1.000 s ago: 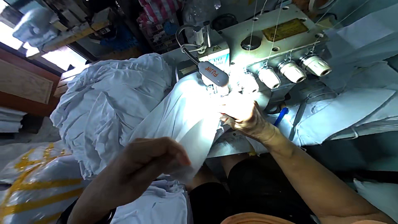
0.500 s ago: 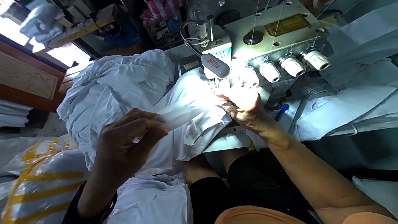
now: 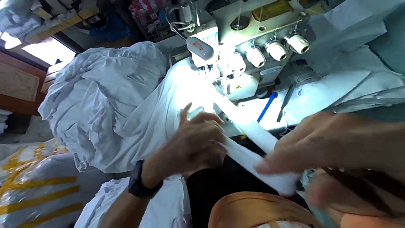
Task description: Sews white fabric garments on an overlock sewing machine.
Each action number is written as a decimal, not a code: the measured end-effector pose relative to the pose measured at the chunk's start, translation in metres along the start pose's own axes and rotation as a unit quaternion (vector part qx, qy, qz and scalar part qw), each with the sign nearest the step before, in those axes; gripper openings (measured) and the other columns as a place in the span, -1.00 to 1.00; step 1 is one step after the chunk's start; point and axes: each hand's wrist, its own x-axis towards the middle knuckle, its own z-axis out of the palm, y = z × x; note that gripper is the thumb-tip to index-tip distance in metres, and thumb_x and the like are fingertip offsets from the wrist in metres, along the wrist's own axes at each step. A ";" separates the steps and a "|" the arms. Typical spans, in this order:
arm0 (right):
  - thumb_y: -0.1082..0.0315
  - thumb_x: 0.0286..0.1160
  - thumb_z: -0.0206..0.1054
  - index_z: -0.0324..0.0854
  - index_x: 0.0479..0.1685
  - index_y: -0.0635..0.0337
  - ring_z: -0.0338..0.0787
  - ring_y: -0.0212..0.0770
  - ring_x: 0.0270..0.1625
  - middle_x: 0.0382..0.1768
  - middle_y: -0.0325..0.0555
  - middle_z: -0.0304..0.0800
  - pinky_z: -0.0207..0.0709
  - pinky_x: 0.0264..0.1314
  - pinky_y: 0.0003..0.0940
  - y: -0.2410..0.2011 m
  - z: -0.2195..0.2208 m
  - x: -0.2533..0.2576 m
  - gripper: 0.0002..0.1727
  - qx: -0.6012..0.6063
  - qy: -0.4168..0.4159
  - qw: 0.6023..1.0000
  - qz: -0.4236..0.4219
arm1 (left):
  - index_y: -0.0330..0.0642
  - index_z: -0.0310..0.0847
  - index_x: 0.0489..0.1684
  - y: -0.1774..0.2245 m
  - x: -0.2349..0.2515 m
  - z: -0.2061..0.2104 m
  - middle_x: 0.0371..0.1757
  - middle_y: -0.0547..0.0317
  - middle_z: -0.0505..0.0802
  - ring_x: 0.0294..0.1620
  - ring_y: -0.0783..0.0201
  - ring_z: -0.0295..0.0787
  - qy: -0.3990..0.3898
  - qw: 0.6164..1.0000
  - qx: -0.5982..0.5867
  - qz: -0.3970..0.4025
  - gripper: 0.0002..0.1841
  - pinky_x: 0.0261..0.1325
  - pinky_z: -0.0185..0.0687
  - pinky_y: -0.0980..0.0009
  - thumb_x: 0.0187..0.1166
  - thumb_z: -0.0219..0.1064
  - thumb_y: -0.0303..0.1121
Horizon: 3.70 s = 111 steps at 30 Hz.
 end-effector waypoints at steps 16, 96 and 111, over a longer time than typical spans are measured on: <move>0.16 0.27 0.57 0.74 0.16 0.12 0.54 -0.73 -0.39 -0.32 -0.44 0.64 0.43 -0.42 -0.90 0.041 0.025 -0.021 -0.55 -0.027 0.082 0.987 0.138 | -0.02 0.73 -0.27 0.014 -0.009 0.008 -0.33 0.49 0.86 -0.19 0.73 0.70 0.105 0.991 0.015 -0.079 -0.83 0.53 0.31 0.39 0.53 0.50 -0.16; 0.28 0.62 0.39 0.83 -0.09 -0.06 0.73 -0.61 -0.13 0.04 -0.44 0.80 0.64 -0.14 -0.72 0.035 0.022 0.013 -0.90 0.196 0.208 0.958 -0.019 | -0.25 0.80 -0.34 -0.039 0.052 -0.053 -0.29 -0.07 0.82 -0.18 -0.06 0.83 -0.196 0.939 0.219 -0.180 -0.88 -0.14 0.69 -0.06 0.54 0.36 -0.45; 0.17 0.49 0.50 0.73 -0.13 0.34 0.56 -0.77 -0.38 -0.44 -0.30 0.75 0.38 -0.33 -0.90 0.031 0.063 0.024 -0.67 0.150 0.049 0.987 0.030 | -0.13 0.69 -0.26 0.070 0.004 -0.062 -0.40 0.15 0.70 -0.40 0.30 0.63 -0.084 0.983 0.152 -0.063 -0.72 -0.38 0.48 0.49 0.76 0.22 -0.15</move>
